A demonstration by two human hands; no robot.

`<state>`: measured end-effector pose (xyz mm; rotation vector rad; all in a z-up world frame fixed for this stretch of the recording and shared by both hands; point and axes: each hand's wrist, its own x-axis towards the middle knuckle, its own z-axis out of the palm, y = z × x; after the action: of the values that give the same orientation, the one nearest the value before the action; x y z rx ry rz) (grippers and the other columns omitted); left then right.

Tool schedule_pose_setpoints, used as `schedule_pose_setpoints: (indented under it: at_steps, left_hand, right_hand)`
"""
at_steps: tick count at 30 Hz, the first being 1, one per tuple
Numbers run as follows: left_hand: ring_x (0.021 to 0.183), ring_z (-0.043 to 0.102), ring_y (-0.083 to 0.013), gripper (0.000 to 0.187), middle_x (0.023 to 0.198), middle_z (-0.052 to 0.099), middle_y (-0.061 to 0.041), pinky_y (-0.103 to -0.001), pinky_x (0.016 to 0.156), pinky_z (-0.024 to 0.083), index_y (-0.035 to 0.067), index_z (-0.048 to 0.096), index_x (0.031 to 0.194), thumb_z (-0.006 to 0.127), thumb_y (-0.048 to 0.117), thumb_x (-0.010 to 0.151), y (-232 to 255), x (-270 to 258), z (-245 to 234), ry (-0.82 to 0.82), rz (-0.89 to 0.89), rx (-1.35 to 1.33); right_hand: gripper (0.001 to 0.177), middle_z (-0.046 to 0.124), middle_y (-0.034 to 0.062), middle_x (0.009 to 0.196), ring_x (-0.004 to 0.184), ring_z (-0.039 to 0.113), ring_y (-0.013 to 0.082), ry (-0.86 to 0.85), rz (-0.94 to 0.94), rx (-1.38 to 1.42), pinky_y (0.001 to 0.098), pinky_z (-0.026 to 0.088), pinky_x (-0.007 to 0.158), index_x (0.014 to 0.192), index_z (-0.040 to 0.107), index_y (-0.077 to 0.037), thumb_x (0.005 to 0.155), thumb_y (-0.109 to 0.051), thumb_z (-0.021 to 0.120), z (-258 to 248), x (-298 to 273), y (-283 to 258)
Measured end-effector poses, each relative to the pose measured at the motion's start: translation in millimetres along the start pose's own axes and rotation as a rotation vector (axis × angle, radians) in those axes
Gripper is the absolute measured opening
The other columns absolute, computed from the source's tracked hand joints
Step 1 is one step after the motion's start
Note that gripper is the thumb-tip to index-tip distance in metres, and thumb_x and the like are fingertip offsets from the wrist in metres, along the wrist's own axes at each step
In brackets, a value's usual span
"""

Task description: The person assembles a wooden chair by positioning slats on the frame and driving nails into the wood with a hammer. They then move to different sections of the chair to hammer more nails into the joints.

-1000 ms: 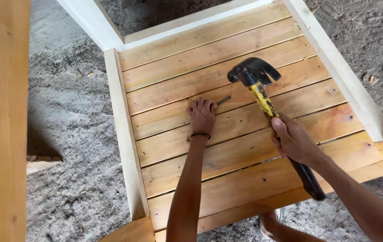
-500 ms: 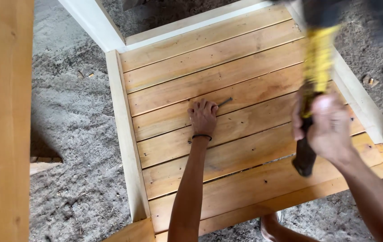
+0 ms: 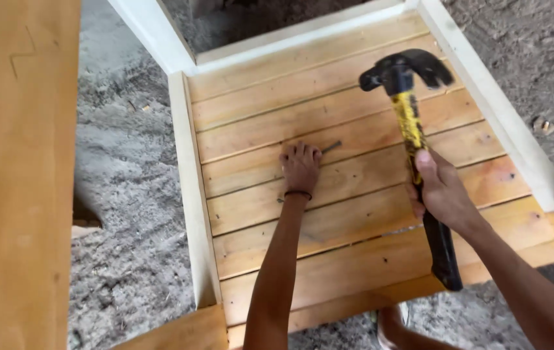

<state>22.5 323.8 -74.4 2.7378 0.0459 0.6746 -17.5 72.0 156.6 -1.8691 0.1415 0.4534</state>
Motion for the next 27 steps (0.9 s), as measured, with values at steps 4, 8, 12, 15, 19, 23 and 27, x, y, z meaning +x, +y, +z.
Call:
schedule_pose_setpoints:
  at_steps: [4,8,12,15,19,23,27]
  left_hand:
    - [0.096,0.057,-0.0228,0.013,0.098,0.058,-0.002,-0.045,0.082,0.038,0.017,0.066,0.091,0.062,0.028,0.097,3,5,-10,-0.034,0.104,0.07]
    - [0.094,0.057,-0.0214,0.013,0.096,0.057,-0.003,-0.043,0.079,0.038,0.016,0.066,0.095,0.062,0.026,0.102,5,15,-19,-0.116,0.153,0.14]
    - [0.1,0.057,-0.0223,0.012,0.102,0.059,-0.004,-0.043,0.082,0.04,0.014,0.065,0.098,0.062,0.025,0.097,6,36,-28,-0.01,0.182,0.068]
    - [0.106,0.057,-0.0238,0.007,0.103,0.061,-0.003,-0.044,0.086,0.042,0.015,0.066,0.102,0.061,0.019,0.098,-6,63,-14,-0.034,0.16,0.011]
    - [0.11,0.054,-0.0305,0.009,0.106,0.064,-0.005,-0.051,0.09,0.04,0.017,0.068,0.099,0.066,0.025,0.095,-34,73,23,0.047,-0.1,-0.023]
    - [0.114,0.053,-0.0331,0.01,0.106,0.066,-0.001,-0.053,0.095,0.038,0.02,0.069,0.095,0.067,0.029,0.094,-47,71,41,-0.021,-0.267,-0.182]
    - [0.113,0.053,-0.0332,0.01,0.107,0.065,-0.001,-0.054,0.094,0.037,0.021,0.071,0.093,0.069,0.031,0.093,-45,74,40,-0.027,-0.199,-0.136]
  right_hand:
    - [0.05,0.047,0.0073,0.06,0.04,0.046,0.0182,0.015,-0.022,0.068,0.0348,0.044,0.039,0.1,0.048,-0.005,0.105,-0.052,0.032,-10,-23,-14]
    - [0.051,0.046,0.0071,0.06,0.041,0.046,0.0172,0.003,0.056,0.126,0.0343,0.044,0.04,0.101,0.048,-0.002,0.106,-0.051,0.033,-17,-22,2]
    - [0.051,0.047,0.0082,0.059,0.039,0.045,0.0184,0.009,0.107,0.076,0.0353,0.042,0.039,0.102,0.051,-0.002,0.106,-0.049,0.033,-21,-18,20]
    - [0.052,0.046,0.0084,0.06,0.04,0.044,0.018,0.003,0.143,0.078,0.035,0.041,0.038,0.102,0.051,0.0,0.106,-0.049,0.033,-24,-9,32]
    - [0.052,0.047,0.0088,0.06,0.038,0.044,0.0189,0.003,0.175,0.057,0.0354,0.041,0.038,0.104,0.051,0.0,0.105,-0.048,0.032,-21,2,45]
    - [0.054,0.047,0.0086,0.06,0.038,0.045,0.0183,-0.035,0.136,0.006,0.0342,0.041,0.037,0.104,0.054,0.0,0.105,-0.049,0.031,-23,20,51]
    - [0.054,0.049,0.0082,0.061,0.038,0.047,0.0176,-0.01,0.111,-0.018,0.0334,0.043,0.038,0.102,0.054,0.0,0.104,-0.05,0.034,-17,39,49]
